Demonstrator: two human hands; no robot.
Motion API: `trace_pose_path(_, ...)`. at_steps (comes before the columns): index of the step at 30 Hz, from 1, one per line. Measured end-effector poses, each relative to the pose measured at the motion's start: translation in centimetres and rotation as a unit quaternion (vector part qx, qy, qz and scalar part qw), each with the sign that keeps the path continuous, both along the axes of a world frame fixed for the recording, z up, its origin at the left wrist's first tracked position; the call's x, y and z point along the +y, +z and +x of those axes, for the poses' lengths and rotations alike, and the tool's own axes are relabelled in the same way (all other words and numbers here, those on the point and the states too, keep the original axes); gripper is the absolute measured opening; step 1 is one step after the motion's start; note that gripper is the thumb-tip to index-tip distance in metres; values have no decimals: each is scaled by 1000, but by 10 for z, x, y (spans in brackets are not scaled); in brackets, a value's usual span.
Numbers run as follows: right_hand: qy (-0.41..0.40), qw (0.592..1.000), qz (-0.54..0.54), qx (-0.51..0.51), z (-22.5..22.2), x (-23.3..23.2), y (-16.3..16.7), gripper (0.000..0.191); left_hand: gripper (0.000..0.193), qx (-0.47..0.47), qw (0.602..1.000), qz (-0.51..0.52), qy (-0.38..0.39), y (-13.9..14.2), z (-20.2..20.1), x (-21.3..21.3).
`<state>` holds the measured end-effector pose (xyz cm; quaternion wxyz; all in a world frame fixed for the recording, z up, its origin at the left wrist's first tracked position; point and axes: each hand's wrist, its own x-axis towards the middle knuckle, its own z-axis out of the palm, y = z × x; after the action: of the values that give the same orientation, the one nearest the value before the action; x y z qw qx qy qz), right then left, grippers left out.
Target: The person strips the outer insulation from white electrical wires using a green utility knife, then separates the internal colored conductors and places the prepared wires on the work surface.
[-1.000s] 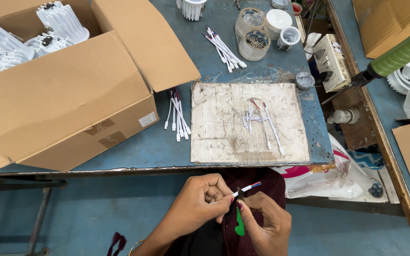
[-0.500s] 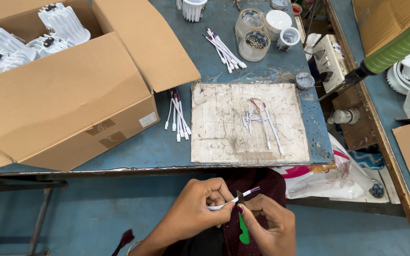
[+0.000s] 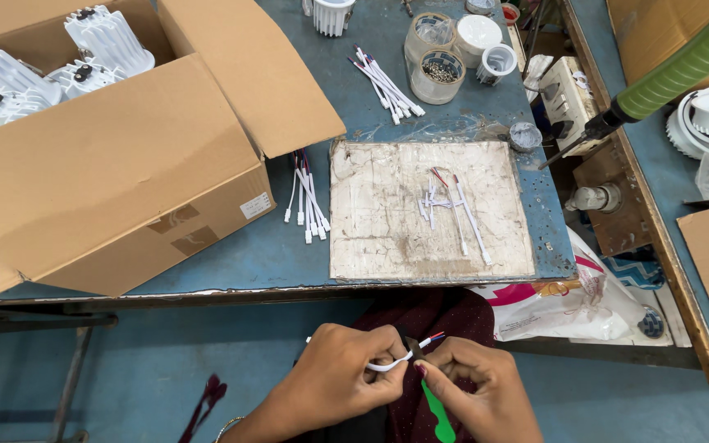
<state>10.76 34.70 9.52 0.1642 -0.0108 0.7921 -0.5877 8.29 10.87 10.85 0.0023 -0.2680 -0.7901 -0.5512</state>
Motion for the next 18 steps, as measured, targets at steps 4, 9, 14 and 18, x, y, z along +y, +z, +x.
trace_pose_path(4, 24, 1000, 6, 4, -3, 2, 1, 12, 14, 40, 999, -31, 12, -2, 2, 2)
trace_pose_path(9, -39, 997, -13, 63, -2, -10, -7, 9, 14, 3, 999, 27, 38, -2, 1, 1)
trace_pose_path(14, -103, 987, -69, 106, 3, -22, -17, 7, 15, -49, 995, 48, 68, -2, 0, 6)
trace_pose_path(18, -150, 968, -41, 197, 9, -30, -22, 5, 15, -65, 992, 64, 83, -1, 0, 8)
